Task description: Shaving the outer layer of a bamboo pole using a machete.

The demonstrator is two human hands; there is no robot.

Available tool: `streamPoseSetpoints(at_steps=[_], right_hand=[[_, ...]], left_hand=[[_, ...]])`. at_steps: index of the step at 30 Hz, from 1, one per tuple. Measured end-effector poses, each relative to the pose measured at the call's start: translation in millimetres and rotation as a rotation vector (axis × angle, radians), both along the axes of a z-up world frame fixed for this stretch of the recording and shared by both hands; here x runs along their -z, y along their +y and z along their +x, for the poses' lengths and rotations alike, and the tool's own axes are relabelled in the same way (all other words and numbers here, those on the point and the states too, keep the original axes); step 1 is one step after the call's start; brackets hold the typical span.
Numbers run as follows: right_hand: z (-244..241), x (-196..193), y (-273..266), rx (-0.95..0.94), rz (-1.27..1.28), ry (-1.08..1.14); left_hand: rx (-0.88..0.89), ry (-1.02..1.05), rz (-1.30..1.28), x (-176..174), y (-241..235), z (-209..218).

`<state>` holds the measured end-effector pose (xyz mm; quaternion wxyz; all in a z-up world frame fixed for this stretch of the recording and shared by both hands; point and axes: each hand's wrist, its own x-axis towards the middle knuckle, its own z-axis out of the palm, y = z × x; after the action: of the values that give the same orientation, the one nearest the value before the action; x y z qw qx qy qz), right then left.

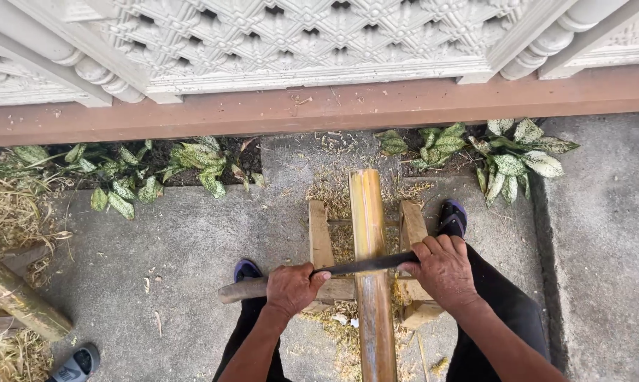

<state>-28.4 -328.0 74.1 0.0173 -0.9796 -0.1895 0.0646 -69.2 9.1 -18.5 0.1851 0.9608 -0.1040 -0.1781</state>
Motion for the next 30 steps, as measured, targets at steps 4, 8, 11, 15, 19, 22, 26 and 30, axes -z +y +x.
streamPoseSetpoints(at_steps=[4, 8, 11, 15, 19, 22, 26, 30], right_hand=[[52, 14, -2, -0.045, -0.013, -0.060], [144, 3, 9, -0.034, -0.230, 0.058], [196, 2, 6, -0.027, -0.214, 0.052], [196, 9, 3, -0.032, -0.162, 0.012], [151, 12, 3, -0.015, -0.195, 0.117], [86, 9, 9, -0.009, -0.120, 0.138], [26, 8, 16, -0.037, -0.157, 0.148], [47, 15, 18, -0.088, -0.004, -0.010]], left_hand=[[-0.019, 0.127, 0.031, 6, -1, 42], [-0.065, 0.170, 0.152, -14, -9, 131], [-0.109, 0.136, 0.191, -17, -14, 178], [-0.111, -0.156, 0.115, 0, -11, 175], [-0.126, 0.226, 0.103, -28, -13, 123], [-0.050, 0.160, 0.123, -10, -1, 64], [-0.039, -0.129, 0.018, 3, 14, 6], [-0.085, 0.039, -0.018, 10, 17, 19]])
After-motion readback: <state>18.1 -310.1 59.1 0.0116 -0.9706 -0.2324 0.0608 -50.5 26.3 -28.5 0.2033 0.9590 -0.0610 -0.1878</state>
